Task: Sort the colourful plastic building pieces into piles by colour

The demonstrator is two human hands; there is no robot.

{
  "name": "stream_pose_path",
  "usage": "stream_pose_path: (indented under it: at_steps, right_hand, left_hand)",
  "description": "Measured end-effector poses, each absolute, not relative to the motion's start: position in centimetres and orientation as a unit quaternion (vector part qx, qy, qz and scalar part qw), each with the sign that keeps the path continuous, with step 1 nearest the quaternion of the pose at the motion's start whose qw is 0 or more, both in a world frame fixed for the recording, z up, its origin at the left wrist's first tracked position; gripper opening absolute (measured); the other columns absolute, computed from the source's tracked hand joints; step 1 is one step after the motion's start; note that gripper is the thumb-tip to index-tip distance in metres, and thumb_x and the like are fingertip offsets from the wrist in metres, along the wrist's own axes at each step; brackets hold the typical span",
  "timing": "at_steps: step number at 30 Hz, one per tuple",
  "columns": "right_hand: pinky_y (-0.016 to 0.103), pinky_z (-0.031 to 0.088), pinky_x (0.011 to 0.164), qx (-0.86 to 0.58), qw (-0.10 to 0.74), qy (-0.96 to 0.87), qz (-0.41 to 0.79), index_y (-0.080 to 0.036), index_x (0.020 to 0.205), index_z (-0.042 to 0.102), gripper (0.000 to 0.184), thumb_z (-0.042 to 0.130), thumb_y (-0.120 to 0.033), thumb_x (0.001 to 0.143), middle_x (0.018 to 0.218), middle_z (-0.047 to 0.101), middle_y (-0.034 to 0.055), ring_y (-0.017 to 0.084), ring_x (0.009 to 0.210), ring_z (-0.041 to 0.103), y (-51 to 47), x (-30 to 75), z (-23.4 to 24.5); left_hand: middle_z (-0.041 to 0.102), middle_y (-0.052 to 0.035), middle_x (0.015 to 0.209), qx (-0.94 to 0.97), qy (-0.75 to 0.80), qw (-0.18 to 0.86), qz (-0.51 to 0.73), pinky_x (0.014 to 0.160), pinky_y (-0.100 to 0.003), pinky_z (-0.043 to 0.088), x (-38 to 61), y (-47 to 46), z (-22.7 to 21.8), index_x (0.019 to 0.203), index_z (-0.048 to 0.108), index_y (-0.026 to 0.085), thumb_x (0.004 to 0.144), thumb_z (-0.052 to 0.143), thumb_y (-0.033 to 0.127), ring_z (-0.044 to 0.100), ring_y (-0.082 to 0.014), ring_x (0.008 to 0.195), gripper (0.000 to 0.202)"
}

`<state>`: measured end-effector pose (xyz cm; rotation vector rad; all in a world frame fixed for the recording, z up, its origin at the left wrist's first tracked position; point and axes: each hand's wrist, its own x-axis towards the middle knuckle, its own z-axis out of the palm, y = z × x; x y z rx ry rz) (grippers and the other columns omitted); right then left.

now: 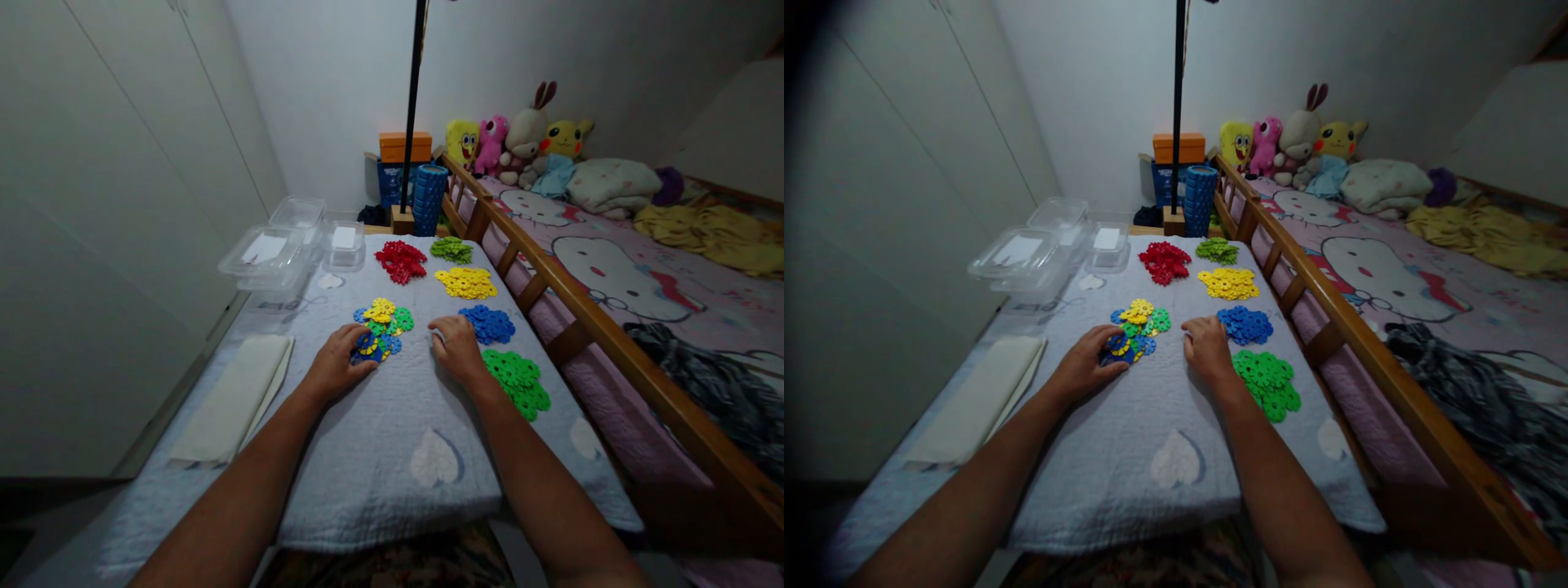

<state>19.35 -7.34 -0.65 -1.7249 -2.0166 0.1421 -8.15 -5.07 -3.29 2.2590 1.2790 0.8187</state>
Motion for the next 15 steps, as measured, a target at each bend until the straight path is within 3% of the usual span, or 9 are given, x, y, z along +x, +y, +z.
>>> stream_pose_path:
  at_steps: [7, 15]
  right_hand:
    - [0.042, 0.041, 0.1, -0.559, 0.215, -0.797, 0.074, -0.018, 0.121, 0.072, 0.032, 0.057, -0.015, 0.093, 0.125, 0.072, 0.011, 0.028, 0.114, 0.055, -7.9, 17.3, -1.3]
    - [0.047, 0.038, 0.111, -0.517, 0.193, -0.831, 0.063, -0.026, 0.143, 0.061, 0.047, 0.062, -0.031, 0.096, 0.15, 0.054, 0.0119, 0.03, 0.133, 0.044, -8.3, 15.6, -2.6]
  left_hand:
    - [0.06, -0.0131, 0.141, 0.819, 0.452, 0.209, 0.286, 0.116, -0.052, 0.044, -8.3, -4.9, -3.6, 0.132, 0.061, 0.021, 0.072, 0.083, 0.03, 0.056, -0.0322, 0.132, 0.064]
    - [0.062, -0.0119, 0.136, 0.816, 0.447, 0.197, 0.308, 0.113, -0.049, 0.048, -8.3, -4.7, -3.9, 0.13, 0.063, 0.022, 0.075, 0.08, 0.028, 0.059, -0.0304, 0.128, 0.058]
